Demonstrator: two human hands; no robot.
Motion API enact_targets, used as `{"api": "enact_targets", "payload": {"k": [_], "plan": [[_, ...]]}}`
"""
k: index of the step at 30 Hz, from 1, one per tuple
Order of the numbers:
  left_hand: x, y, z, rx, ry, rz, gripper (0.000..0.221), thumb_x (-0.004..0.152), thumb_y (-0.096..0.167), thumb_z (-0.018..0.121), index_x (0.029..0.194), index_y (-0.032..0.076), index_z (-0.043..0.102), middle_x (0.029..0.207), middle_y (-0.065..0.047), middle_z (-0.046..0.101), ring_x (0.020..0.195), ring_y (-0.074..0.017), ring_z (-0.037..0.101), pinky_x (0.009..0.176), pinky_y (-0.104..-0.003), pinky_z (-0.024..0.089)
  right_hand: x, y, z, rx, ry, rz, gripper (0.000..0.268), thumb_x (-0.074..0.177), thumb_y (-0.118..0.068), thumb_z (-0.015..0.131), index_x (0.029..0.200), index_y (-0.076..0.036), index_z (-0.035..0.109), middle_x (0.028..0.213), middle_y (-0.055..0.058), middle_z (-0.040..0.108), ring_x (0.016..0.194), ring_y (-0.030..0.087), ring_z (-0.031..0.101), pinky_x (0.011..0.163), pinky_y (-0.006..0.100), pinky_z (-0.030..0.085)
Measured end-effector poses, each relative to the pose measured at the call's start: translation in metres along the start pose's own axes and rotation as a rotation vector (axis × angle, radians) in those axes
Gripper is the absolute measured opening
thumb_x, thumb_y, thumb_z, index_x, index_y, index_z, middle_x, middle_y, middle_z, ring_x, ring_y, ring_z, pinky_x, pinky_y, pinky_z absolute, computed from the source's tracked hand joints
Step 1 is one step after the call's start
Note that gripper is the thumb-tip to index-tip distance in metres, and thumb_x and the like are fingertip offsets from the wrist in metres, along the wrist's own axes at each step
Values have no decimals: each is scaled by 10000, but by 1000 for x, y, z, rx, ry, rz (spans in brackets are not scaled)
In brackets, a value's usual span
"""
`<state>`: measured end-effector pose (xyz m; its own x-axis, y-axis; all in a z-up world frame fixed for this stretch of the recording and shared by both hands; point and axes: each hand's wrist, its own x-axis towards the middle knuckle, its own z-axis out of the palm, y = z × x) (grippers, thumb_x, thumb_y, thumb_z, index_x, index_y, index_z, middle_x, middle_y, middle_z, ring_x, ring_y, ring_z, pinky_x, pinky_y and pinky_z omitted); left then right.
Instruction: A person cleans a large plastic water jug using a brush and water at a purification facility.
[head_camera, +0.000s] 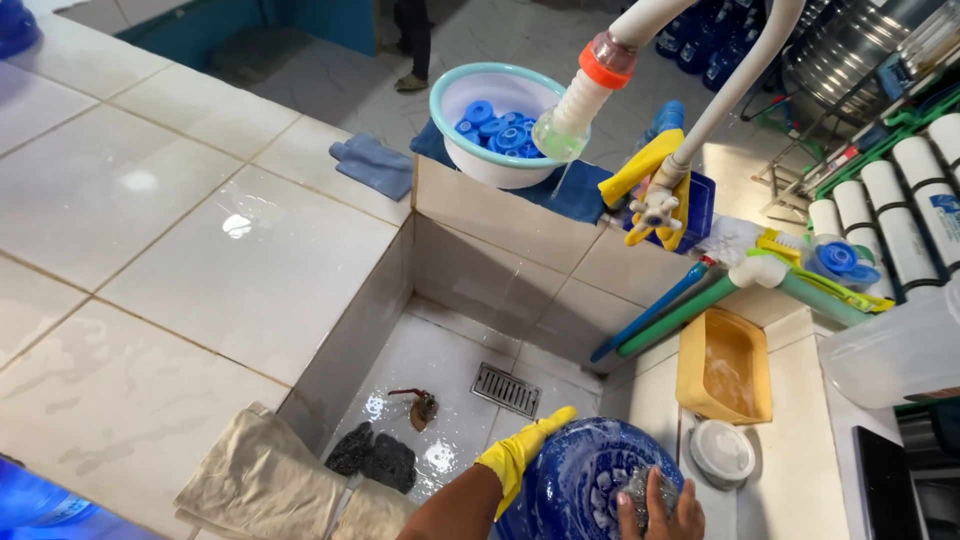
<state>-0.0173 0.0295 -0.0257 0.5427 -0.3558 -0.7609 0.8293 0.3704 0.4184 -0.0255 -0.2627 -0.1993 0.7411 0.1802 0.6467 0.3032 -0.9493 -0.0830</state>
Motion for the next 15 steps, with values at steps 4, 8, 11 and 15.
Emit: {"api": "enact_targets", "payload": {"k": [4, 8, 11, 15], "plan": [[1, -1, -4, -78, 30, 11, 1008, 729, 758, 717, 1539, 207, 481, 1407, -215, 646, 1221, -393, 651, 1057, -563, 507, 0, 0, 6, -47, -52, 118, 657, 786, -529, 678, 1388, -265, 674, 1510, 276, 594, 1404, 442, 538, 1168, 595, 438], [4, 2, -4, -33, 73, 49, 890, 767, 723, 681, 1497, 234, 545, 1459, -151, 632, 1277, -343, 628, 1108, -520, 480, 16, -8, -17, -54, 99, -299, 476, 930, -375, 627, 1389, -316, 516, 1343, 154, 701, 1374, 566, 576, 1064, 716, 491], [157, -24, -28, -193, -33, 315, 498, 967, 75, 587, 1464, 66, 573, 1474, -94, 631, 1230, -208, 672, 1039, -246, 555, 27, -39, -34, -94, -23, 229, 447, 700, -483, 771, 1062, -227, 827, 1500, 172, 655, 1445, 432, 573, 1098, 591, 482], [61, -10, 4, 40, -56, 391, 542, 851, 402, 671, 1356, 207, 684, 1395, -19, 688, 1300, -211, 620, 1171, -367, 453, 0, -38, -12, -146, -75, 366, 463, 798, -522, 762, 1082, -166, 845, 1280, 128, 732, 1217, 361, 648, 1071, 491, 521]]}}
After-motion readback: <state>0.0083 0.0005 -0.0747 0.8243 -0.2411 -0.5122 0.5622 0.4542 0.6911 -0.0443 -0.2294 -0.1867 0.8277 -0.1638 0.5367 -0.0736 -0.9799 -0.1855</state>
